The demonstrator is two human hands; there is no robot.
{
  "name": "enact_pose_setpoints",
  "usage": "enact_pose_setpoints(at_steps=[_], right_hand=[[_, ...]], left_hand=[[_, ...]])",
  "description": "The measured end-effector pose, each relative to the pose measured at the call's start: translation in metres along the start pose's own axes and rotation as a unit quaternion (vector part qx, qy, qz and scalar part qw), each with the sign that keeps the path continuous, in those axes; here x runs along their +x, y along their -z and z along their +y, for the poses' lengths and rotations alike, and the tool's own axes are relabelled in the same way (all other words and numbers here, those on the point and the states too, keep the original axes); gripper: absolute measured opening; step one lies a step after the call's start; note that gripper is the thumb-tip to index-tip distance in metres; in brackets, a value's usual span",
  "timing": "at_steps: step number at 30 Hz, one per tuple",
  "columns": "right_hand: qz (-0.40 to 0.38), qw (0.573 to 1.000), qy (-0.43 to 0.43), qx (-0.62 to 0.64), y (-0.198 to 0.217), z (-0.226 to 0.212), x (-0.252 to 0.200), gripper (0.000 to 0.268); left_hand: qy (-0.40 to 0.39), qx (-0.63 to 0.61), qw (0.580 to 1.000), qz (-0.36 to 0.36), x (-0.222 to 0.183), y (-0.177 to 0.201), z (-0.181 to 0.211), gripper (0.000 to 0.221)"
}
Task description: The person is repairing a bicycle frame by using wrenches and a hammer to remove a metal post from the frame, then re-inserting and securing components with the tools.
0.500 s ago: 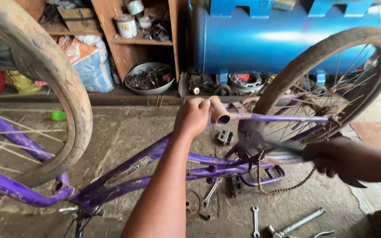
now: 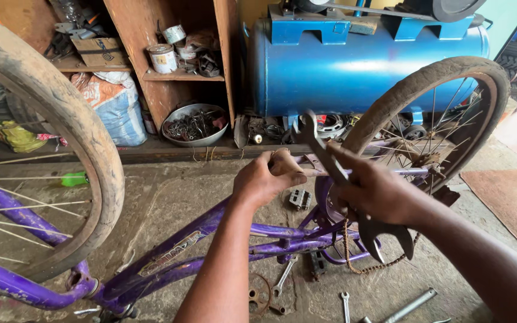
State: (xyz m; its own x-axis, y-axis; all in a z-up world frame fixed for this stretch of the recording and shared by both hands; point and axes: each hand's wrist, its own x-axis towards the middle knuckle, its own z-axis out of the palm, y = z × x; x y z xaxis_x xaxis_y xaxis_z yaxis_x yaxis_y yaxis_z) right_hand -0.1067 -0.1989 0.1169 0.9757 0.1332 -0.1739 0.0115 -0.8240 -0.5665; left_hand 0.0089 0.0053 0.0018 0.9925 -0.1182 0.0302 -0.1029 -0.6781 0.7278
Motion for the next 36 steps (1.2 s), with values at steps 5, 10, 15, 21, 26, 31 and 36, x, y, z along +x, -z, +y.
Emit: enact_pose_setpoints(at_steps=[5, 10, 15, 21, 26, 31, 36], right_hand=[[0.12, 0.988, 0.08, 0.057, -0.008, 0.001, -0.001, 0.086], [0.014, 0.999, 0.015, -0.043, -0.011, -0.008, 0.008, 0.081], [0.172, 0.97, 0.029, 0.168, -0.019, -0.004, -0.001, 0.084], [0.033, 0.995, -0.049, 0.085, -0.006, 0.004, 0.012, 0.078], [0.036, 0.991, 0.093, 0.089, -0.015, 0.01, 0.017, 0.086], [0.075, 0.985, -0.004, 0.155, -0.007, 0.009, 0.012, 0.081], [-0.044, 0.996, -0.011, 0.078, -0.007, -0.004, 0.012, 0.081]], left_hand=[[0.013, 0.008, 1.0, 0.021, -0.011, 0.008, 0.012, 0.108], [0.002, 0.002, 1.0, 0.025, -0.016, 0.015, 0.017, 0.094], [0.026, -0.003, 0.999, 0.023, -0.019, 0.015, 0.021, 0.098], [0.018, 0.004, 1.0, 0.019, -0.018, 0.011, 0.021, 0.098], [0.036, 0.028, 0.999, 0.017, -0.018, 0.013, 0.022, 0.097], [0.0, -0.016, 0.999, 0.037, -0.018, 0.009, 0.017, 0.098], [0.016, 0.01, 0.999, 0.028, -0.015, 0.009, 0.015, 0.101]])
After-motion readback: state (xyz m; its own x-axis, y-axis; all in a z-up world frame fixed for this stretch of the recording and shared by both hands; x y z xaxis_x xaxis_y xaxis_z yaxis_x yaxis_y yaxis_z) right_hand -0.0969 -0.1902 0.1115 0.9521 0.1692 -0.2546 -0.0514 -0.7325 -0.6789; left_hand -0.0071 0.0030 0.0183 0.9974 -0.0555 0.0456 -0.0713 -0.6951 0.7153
